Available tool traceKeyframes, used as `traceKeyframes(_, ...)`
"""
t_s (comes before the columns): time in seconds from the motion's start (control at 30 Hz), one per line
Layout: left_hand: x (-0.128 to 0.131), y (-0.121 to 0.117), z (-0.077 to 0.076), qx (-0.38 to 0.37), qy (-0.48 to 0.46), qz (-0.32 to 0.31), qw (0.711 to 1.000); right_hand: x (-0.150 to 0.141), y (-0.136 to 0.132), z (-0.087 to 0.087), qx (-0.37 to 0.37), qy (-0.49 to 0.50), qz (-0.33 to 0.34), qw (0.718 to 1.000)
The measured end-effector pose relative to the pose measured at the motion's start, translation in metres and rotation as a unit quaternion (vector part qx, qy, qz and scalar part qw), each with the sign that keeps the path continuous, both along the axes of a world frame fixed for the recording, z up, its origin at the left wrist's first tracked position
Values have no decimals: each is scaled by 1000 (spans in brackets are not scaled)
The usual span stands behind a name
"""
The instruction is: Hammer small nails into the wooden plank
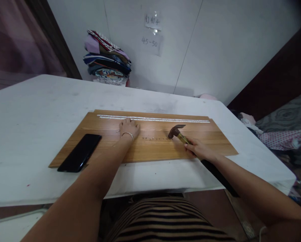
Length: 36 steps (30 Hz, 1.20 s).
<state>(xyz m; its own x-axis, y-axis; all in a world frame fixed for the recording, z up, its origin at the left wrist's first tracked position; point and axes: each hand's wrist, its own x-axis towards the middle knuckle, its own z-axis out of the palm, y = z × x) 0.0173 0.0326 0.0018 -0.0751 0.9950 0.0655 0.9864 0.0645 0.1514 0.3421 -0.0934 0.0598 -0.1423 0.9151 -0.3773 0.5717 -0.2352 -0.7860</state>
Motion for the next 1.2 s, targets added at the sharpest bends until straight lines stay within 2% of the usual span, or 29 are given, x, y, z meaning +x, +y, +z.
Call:
traceKeyframes(0.2,1,-1,3,-5,8,1,1000,-1,-2,0,-7,7,-8,1000)
traceKeyframes(0.37,1,0,1,-1,8,1,1000,-1,-1,1,8,7,-5,1000)
traceKeyframes(0.67,0,2,-2,2,1,0,1000,-6,-3,6,-12,-1,-14,1000)
traceKeyframes(1.0,1,2,-2,6,-3,3,1000,-2,-1,-1,-8,9,-8,1000)
traceKeyframes(1.2,1,1,-1,4,-2,3,1000,-3,-1,3,-10,-1,-7,1000)
